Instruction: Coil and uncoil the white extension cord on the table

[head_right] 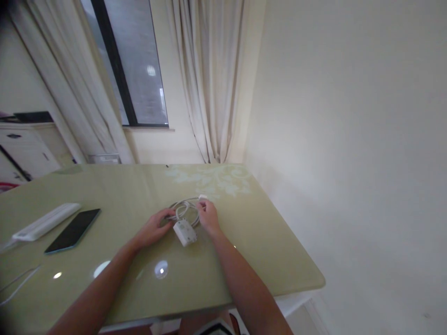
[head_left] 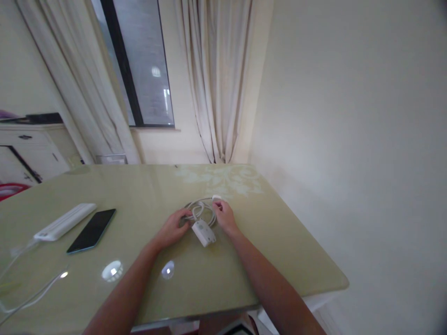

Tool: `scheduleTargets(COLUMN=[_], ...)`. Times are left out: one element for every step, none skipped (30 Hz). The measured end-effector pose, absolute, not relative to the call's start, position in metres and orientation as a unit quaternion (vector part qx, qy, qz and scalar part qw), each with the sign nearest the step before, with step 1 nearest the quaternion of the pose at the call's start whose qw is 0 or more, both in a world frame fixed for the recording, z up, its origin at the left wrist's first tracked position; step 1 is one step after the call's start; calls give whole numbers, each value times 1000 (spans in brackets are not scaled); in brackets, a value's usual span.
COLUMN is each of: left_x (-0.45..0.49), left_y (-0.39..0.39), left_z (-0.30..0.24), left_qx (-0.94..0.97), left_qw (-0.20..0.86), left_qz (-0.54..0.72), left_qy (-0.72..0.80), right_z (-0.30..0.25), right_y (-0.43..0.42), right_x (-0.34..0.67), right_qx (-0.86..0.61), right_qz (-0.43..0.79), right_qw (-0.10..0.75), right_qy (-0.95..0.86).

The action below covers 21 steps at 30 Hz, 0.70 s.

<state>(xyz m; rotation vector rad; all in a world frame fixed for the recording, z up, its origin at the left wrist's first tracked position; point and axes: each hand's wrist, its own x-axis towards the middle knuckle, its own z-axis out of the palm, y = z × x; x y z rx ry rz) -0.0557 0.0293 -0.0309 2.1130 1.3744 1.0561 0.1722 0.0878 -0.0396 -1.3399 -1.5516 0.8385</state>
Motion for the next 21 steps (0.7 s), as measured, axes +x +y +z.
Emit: scheduleTargets(left_x=[-56, -56, -57, -57, -56, -56, -55, -55, -55, -54, -54, -53, -51, -49, -46, -42, -37, -32, -28, -24, -20], left_y=[29, 31, 33, 35, 38, 41, 44, 46, 48, 49, 49, 48, 46, 45, 42, 40, 38, 37, 36, 37, 37], left_z=[-31, -33, -35, -37, -40, -43, -46, -48, -50, -52, -52, -52, -51, -48, -45, -40, -34, -28, -21, -15, -9], left_qx=[757, 751, 736, 710, 677, 643, 618, 610, 614, 625, 632, 630, 617, 596, 570, 541, 511, 478, 444, 412, 386], left_qw=[202, 194, 179, 159, 136, 118, 109, 112, 123, 142, 170, 205, 245, 285, 323, 355, 380, 402, 427, 456, 481], left_qz=[380, 385, 394, 407, 418, 422, 416, 404, 394, 391, 401, 424, 454, 488, 521, 553, 584, 610, 628, 633, 629], left_qy=[492, 501, 521, 552, 590, 628, 658, 673, 673, 661, 641, 618, 594, 571, 547, 524, 504, 488, 476, 471, 472], right_z=[-41, -42, -43, -44, -45, -46, -46, -46, -46, -47, -47, -47, -47, -47, -46, -46, -45, -43, -42, -40, -38], right_y=[88, 87, 86, 85, 84, 84, 84, 85, 86, 87, 88, 89, 90, 90, 90, 89, 87, 85, 83, 80, 78], right_x=[173, 174, 173, 172, 171, 170, 169, 169, 168, 168, 167, 167, 166, 166, 166, 166, 165, 166, 166, 167, 167], right_qx=[-538, -533, -527, -522, -519, -519, -521, -524, -526, -529, -532, -536, -540, -542, -544, -541, -535, -524, -508, -489, -471], right_qz=[338, 337, 333, 324, 311, 297, 287, 284, 289, 297, 307, 314, 319, 322, 322, 321, 320, 316, 308, 296, 279], right_qw=[434, 423, 414, 406, 398, 390, 384, 380, 379, 381, 384, 387, 392, 398, 406, 414, 424, 436, 450, 465, 479], right_qy=[-639, -651, -664, -677, -690, -700, -706, -707, -704, -698, -690, -681, -673, -666, -661, -657, -657, -660, -667, -676, -686])
